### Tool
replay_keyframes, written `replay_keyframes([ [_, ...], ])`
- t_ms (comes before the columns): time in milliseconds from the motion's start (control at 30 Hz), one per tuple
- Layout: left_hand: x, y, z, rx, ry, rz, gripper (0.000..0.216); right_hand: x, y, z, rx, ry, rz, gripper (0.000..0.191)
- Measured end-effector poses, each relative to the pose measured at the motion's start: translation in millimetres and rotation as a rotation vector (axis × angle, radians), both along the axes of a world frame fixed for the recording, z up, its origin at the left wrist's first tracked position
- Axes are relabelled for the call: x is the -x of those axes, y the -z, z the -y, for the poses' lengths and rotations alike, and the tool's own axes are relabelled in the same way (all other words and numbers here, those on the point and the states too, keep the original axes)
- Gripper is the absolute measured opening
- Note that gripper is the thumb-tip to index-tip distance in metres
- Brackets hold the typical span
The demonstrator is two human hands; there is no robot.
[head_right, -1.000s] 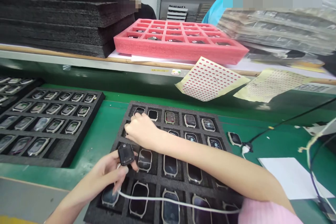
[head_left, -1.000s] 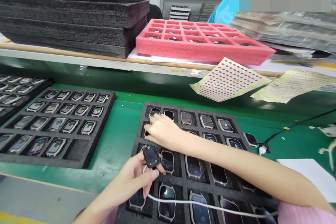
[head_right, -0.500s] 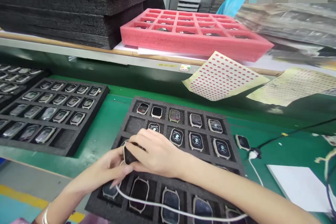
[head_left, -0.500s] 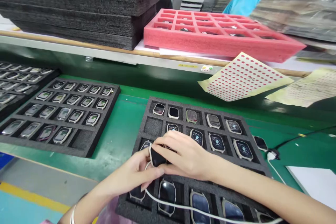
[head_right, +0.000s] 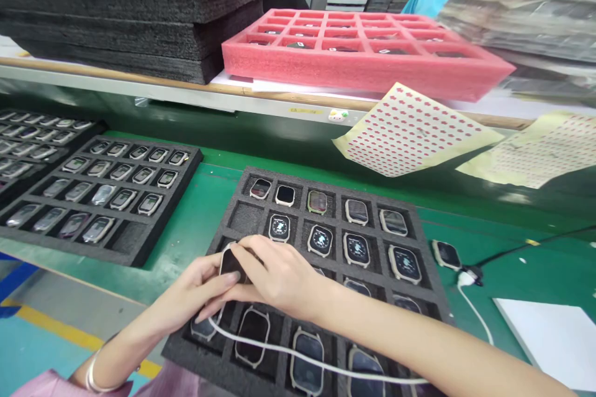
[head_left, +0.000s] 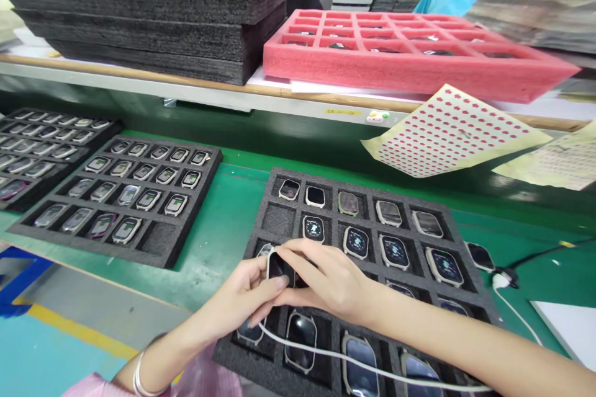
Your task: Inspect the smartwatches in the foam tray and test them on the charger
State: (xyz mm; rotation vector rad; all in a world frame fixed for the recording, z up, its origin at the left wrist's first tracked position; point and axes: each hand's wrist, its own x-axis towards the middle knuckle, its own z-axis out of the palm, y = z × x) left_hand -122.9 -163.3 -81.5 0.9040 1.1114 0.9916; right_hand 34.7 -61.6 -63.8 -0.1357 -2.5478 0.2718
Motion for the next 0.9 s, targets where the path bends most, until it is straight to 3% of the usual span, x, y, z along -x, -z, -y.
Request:
replay_keyframes([
  [300,1.8,-5.4,3.0,-0.014,0.018,0.043,0.025,-2.4,-5.7,-5.1,0.346,-0.157,0.075,0.048],
  [500,2.1,-5.7,3.4,0.008,0.009,0.041,0.030,-3.9,-6.4,-4.3,0.498,-0.172,0.072,0.050],
  [900,1.2,-6.6,4.1,0.006,0.007,0.009,0.028,-5.6,-1.8,-3.8,0.429,-0.168,0.057,0.055],
])
